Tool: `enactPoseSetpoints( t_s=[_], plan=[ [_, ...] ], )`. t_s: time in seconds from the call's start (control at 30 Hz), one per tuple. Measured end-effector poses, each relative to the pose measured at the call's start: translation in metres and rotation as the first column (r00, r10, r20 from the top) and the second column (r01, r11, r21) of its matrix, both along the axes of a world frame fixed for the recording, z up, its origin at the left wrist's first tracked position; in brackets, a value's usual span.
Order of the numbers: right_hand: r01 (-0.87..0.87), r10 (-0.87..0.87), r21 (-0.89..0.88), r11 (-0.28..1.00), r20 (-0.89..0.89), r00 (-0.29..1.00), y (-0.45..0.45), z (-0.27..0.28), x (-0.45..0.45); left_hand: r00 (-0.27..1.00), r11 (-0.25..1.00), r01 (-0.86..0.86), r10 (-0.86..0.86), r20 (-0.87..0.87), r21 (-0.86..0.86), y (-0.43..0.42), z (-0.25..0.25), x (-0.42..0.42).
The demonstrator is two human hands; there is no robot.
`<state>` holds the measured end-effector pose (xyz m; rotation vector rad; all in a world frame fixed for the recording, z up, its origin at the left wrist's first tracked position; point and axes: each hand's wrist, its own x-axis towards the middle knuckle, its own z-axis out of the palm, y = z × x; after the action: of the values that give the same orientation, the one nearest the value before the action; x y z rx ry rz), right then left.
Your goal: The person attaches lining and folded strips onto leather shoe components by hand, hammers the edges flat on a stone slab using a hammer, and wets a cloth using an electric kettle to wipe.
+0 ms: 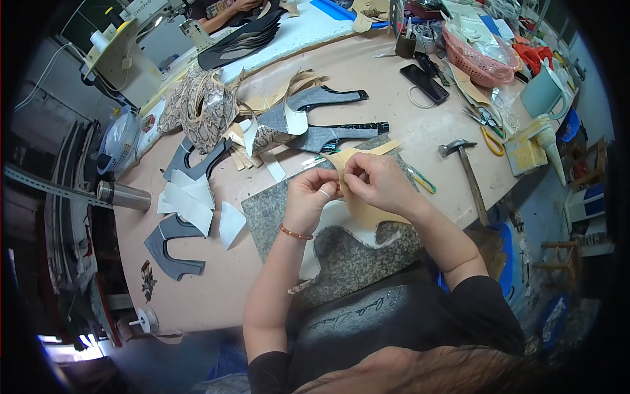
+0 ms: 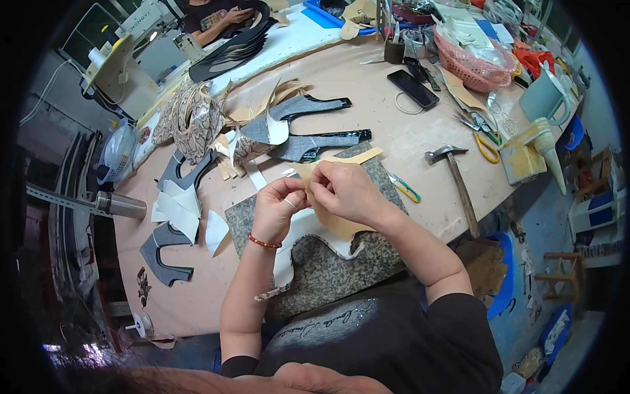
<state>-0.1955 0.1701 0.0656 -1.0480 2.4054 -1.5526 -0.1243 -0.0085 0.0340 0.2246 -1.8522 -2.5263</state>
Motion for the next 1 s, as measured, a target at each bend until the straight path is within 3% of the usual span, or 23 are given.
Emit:
enactPoseSetpoints(
  t_s=[0.17,0.47,1.0],
  plan=[
    [0.006,-0.006,0.013,1.0,0.002,1.0,0.002,0.012,-0.001,0.999,0.975,-0.013,0.004,0.042,0.223,0.003,0.005,0.001],
    [-0.003,0.004,0.023,1.0,-0.003,1.0,0.001,0.012,0.001,0.998,0.998,-0.05,0.049,-0.026,-0.046,0.008,0.003,0.001],
    [-0.015,0.017,0.049,0.999,-0.04,0.999,0.001,0.01,0.002,0.995,0.987,-0.075,0.064,-0.081,-0.139,0.009,0.005,0.003]
  ],
)
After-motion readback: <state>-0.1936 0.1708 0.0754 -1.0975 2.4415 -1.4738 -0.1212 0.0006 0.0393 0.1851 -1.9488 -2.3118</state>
